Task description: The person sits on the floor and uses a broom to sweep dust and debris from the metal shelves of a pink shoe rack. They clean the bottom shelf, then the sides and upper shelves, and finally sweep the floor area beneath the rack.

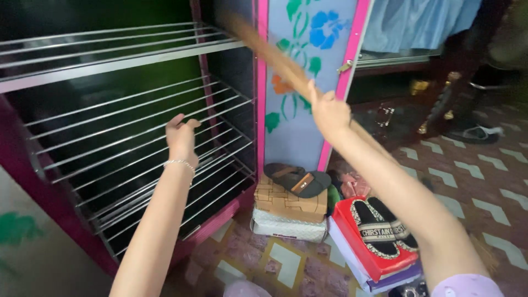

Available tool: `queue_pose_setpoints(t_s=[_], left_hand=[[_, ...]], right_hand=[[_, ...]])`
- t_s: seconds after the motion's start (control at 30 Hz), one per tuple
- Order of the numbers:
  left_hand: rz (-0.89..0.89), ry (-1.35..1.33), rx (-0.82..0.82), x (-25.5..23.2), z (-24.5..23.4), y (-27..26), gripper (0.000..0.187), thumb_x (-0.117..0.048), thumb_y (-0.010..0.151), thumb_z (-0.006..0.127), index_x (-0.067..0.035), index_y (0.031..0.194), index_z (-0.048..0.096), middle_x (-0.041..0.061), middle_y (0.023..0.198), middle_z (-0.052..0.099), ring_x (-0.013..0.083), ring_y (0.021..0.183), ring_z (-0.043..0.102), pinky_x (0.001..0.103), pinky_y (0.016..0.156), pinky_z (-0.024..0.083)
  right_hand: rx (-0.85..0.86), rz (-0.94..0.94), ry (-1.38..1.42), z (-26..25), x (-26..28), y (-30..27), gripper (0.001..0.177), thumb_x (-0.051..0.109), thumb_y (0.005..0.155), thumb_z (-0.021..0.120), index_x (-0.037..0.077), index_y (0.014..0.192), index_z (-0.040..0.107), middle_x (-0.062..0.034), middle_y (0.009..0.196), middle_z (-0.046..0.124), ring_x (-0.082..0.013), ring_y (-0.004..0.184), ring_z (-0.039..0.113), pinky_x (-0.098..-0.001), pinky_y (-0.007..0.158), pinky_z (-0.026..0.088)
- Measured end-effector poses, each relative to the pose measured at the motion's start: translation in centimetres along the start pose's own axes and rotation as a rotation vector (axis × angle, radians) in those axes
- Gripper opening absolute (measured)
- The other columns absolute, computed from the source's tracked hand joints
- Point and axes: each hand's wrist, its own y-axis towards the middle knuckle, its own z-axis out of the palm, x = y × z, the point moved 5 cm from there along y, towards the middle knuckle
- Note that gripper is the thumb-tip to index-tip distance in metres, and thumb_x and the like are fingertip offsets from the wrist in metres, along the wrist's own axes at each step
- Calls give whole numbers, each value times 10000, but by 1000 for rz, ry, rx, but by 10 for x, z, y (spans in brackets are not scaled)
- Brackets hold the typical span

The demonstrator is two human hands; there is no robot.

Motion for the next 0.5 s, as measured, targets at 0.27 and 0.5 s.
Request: queue_pose_setpoints(t_s=[0.27,0.5], left_hand=[[-73,-78,78,34,3,1,584,-106,773,760,-121,1326,573,67,1040,513,239,983,433,399,1014,381],[152,223,-15,44,-3,39,524,-165,735,774,-124,1231,611,98,1266,652,282,1254,595,452,1134,447]], right_hand=[[-57,137,-106,-5,-86,-50,626,199,973,572,205,1586,450,-63,767,584,-188,473,621,-341,378,501],[59,28,-70,4,-82,-125,726,139,901,587,164,1602,400,-77,745,571,-201,470,630,-352,382,516]])
